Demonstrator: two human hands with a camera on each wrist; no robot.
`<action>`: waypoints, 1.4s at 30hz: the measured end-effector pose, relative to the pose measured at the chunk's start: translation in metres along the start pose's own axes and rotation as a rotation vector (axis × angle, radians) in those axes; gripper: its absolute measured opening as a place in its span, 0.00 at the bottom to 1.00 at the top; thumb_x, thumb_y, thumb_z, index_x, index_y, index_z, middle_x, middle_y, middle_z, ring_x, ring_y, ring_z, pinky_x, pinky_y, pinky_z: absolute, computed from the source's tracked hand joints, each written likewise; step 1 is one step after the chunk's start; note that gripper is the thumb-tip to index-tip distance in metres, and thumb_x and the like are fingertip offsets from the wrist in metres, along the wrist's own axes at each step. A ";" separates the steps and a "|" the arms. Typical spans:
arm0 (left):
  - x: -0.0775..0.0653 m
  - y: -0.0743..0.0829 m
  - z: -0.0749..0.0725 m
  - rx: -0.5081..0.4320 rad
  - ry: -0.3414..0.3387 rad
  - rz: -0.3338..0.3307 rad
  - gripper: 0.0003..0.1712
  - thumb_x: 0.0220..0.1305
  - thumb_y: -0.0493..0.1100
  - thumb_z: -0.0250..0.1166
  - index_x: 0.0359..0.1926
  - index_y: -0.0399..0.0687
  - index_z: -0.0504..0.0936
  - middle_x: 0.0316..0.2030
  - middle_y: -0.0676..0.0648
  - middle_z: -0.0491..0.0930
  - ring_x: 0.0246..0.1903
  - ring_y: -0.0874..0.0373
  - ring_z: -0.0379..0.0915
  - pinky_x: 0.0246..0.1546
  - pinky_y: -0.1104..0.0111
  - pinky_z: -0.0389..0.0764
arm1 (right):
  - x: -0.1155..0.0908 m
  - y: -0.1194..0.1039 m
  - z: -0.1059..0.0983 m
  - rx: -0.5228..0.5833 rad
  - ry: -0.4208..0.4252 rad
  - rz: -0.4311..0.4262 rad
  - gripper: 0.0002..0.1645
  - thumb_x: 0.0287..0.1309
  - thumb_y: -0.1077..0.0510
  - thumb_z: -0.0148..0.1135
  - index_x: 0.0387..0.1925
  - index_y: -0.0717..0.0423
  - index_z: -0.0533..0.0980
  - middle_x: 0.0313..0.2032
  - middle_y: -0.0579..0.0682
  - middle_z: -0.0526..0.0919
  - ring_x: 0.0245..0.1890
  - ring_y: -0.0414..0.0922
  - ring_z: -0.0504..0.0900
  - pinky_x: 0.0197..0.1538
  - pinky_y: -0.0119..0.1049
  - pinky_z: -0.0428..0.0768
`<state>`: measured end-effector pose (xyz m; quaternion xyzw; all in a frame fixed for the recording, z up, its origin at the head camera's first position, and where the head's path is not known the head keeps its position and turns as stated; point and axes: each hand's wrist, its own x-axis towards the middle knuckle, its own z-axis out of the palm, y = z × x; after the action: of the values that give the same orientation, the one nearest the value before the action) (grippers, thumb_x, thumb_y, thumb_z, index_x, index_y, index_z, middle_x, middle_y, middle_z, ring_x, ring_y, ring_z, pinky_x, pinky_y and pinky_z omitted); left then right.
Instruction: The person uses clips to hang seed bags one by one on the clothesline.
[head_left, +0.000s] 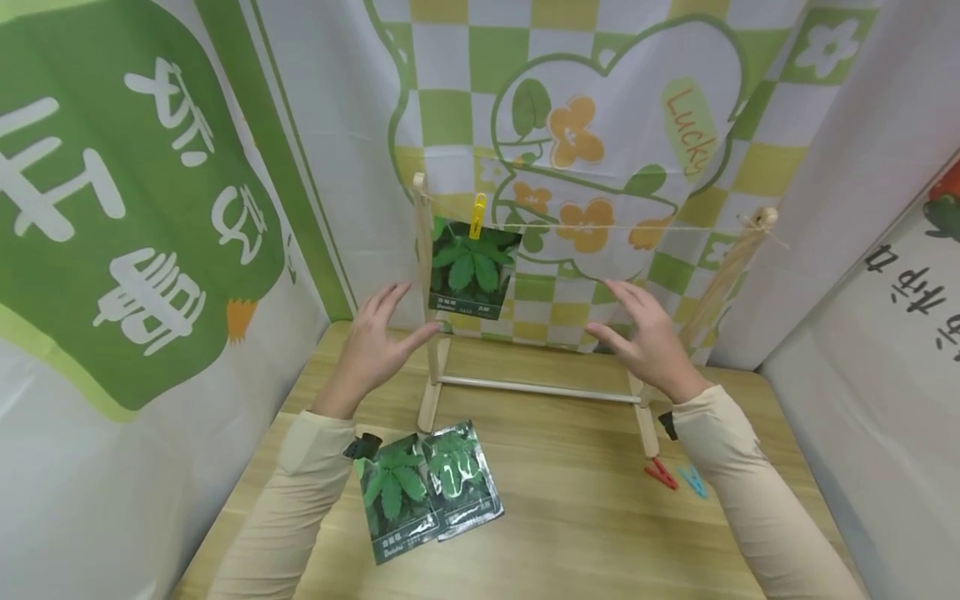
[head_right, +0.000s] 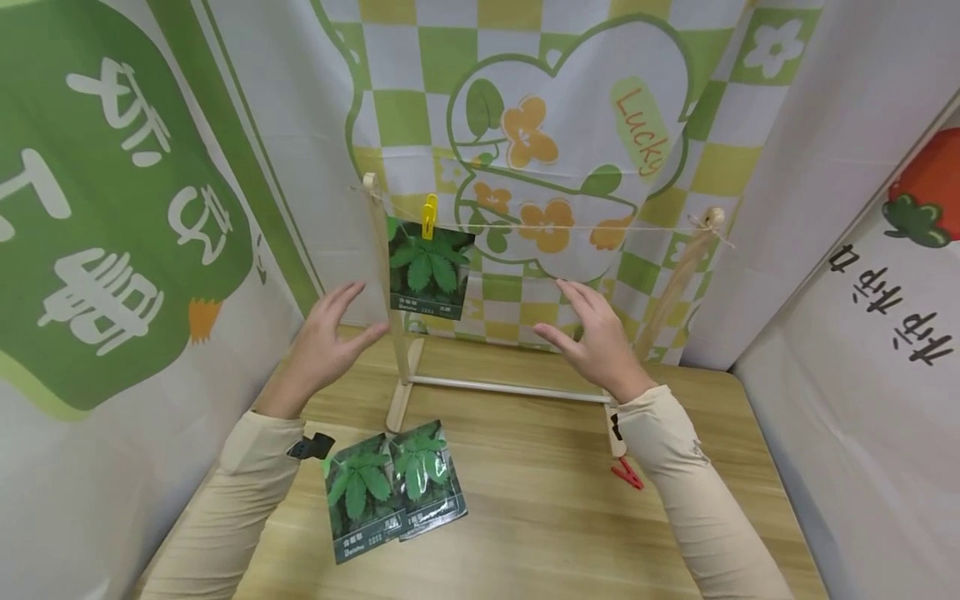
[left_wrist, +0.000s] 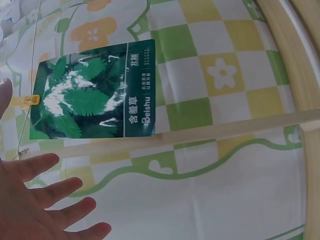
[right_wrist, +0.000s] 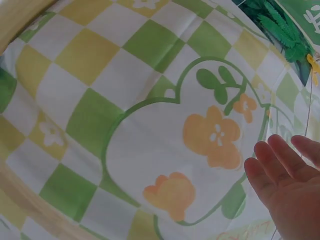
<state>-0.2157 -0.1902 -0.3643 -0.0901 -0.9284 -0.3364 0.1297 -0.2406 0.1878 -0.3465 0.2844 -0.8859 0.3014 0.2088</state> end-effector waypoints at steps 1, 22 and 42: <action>-0.001 -0.001 0.000 0.002 -0.005 -0.008 0.49 0.61 0.71 0.59 0.75 0.54 0.55 0.75 0.39 0.52 0.74 0.37 0.46 0.67 0.33 0.54 | -0.002 0.002 0.000 0.002 0.005 0.007 0.41 0.59 0.50 0.67 0.68 0.63 0.64 0.64 0.65 0.70 0.65 0.63 0.68 0.66 0.61 0.66; -0.024 -0.034 0.007 0.082 -0.030 -0.069 0.51 0.61 0.70 0.58 0.75 0.50 0.54 0.74 0.35 0.51 0.73 0.33 0.46 0.67 0.33 0.53 | -0.053 0.043 0.001 -0.008 0.011 0.182 0.39 0.62 0.51 0.65 0.67 0.67 0.64 0.62 0.69 0.68 0.62 0.68 0.68 0.62 0.67 0.67; -0.056 -0.076 0.033 0.098 -0.091 -0.172 0.53 0.60 0.71 0.59 0.75 0.46 0.53 0.74 0.33 0.51 0.72 0.32 0.46 0.69 0.34 0.47 | -0.105 0.074 0.010 0.003 -0.055 0.399 0.40 0.66 0.46 0.59 0.68 0.67 0.61 0.64 0.73 0.66 0.63 0.71 0.64 0.62 0.71 0.62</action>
<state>-0.1882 -0.2302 -0.4512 -0.0186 -0.9529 -0.2962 0.0623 -0.2103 0.2693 -0.4417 0.1115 -0.9295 0.3304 0.1202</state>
